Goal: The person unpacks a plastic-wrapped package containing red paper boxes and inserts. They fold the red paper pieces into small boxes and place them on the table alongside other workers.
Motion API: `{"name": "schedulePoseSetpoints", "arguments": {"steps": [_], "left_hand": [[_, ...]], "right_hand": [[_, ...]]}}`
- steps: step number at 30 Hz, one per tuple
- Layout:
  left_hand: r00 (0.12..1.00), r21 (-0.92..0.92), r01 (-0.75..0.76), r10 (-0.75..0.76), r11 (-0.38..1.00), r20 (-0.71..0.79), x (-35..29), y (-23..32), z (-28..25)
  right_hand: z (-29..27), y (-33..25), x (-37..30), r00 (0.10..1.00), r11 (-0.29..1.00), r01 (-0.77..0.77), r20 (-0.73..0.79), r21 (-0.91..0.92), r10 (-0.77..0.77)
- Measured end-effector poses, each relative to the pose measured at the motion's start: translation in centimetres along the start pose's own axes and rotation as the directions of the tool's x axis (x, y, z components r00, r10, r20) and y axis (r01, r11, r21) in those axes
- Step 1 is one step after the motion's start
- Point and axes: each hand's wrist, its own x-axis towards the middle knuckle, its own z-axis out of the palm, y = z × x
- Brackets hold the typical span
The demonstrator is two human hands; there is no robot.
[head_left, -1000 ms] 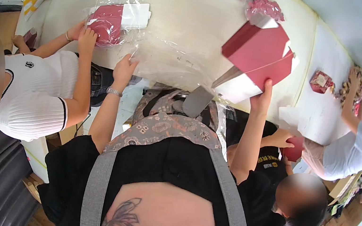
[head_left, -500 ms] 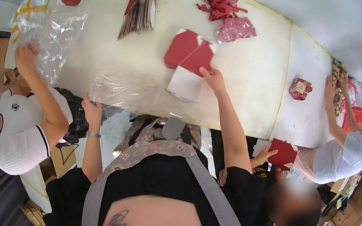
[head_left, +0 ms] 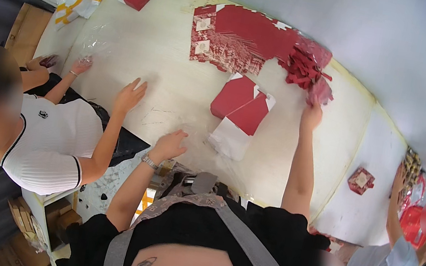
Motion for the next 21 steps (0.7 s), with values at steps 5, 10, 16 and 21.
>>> {"name": "schedulePoseSetpoints", "arguments": {"steps": [5, 10, 16, 21], "left_hand": [[0.997, -0.113, -0.04, 0.032, 0.993, -0.077, 0.3, 5.8, -11.8], [0.953, -0.906, -0.296, 0.15, 0.301, -0.262, 4.4, 11.8, -11.8], [0.952, -0.953, -0.301, -0.04, 0.023, -0.302, 7.1, 10.0, -13.3], [0.923, -0.902, -0.384, -0.105, -0.198, -0.37, 4.3, 13.0, -16.6]], "right_hand": [[-6.7, -9.1, -11.7, 0.809, 0.83, 0.555, -0.196, -0.057, -0.554], [-4.0, -17.6, -20.4, 0.591, 0.584, 0.731, 0.101, 0.353, -0.8], [-4.2, -20.4, -18.7, 0.79, 0.778, 0.417, 0.236, 0.47, -0.566], [-10.3, -23.5, -20.3, 0.854, 0.815, 0.415, 0.137, 0.405, -0.503]]}}
